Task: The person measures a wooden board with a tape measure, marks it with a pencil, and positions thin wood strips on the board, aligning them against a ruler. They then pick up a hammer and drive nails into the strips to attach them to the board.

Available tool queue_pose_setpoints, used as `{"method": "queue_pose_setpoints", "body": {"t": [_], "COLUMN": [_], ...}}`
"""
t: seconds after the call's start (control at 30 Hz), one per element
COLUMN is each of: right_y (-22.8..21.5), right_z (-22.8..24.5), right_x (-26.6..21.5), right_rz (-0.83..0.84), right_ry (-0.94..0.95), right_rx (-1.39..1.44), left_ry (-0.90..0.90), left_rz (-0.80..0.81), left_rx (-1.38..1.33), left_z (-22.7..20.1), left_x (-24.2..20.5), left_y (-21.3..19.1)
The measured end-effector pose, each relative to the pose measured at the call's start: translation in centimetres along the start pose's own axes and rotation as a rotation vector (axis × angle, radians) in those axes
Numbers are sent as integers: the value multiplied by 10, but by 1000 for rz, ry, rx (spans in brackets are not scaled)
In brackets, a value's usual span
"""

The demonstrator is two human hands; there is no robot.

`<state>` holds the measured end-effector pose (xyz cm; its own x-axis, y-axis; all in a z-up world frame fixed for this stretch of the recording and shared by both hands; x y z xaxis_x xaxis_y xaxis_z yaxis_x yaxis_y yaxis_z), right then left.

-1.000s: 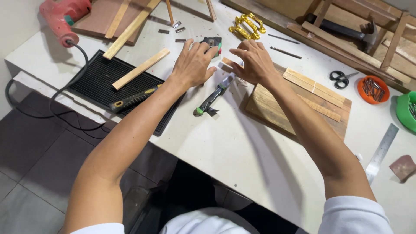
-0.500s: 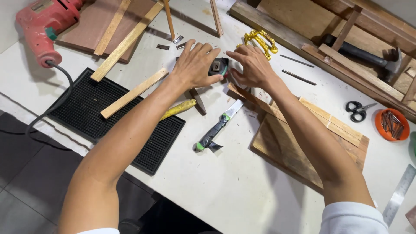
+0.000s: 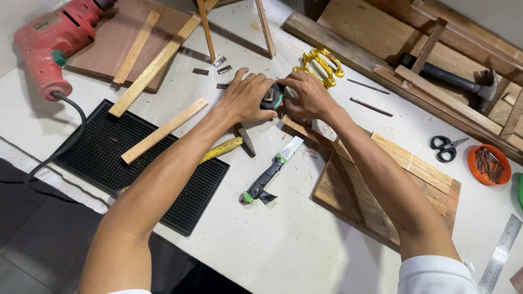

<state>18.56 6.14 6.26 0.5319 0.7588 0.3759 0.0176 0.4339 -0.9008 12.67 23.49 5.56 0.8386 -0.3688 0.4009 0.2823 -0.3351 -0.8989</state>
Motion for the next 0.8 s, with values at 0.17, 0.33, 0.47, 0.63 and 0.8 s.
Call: {"method": "queue_pose_setpoints", "body": {"t": [0.17, 0.33, 0.47, 0.63, 0.8], "right_y": [-32, -68, -91, -118, -126], "right_z": [14, 38, 55, 71, 66], "right_x": [-2, -18, -45, -93, -155], "right_rz": [-120, -164, -278, -300, -181], "right_ry": [-23, 219, 182, 259, 407], "right_rx": [108, 306, 463, 473, 552], "left_ry": [-6, -57, -107, -37, -36], "left_rz": [-42, -13, 29, -34, 59], "left_rx": [-44, -114, -225, -329, -347], "left_z": [-16, -49, -86, -128, -178], "left_x": [3, -1, -7, -13, -11], "left_y": [-34, -72, -95, -93, -81]}}
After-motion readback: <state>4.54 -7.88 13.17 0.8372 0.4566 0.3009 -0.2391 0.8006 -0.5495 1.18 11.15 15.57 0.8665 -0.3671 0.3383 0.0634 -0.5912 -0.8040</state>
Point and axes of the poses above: each hand's wrist, its own x-axis towards the middle knuckle, its own y-axis out of the palm, z = x × y, the point moved 4 cm from there along x, towards the middle knuckle, and after that the axes turned 8 degrees about -z, right-handed, at the moved point
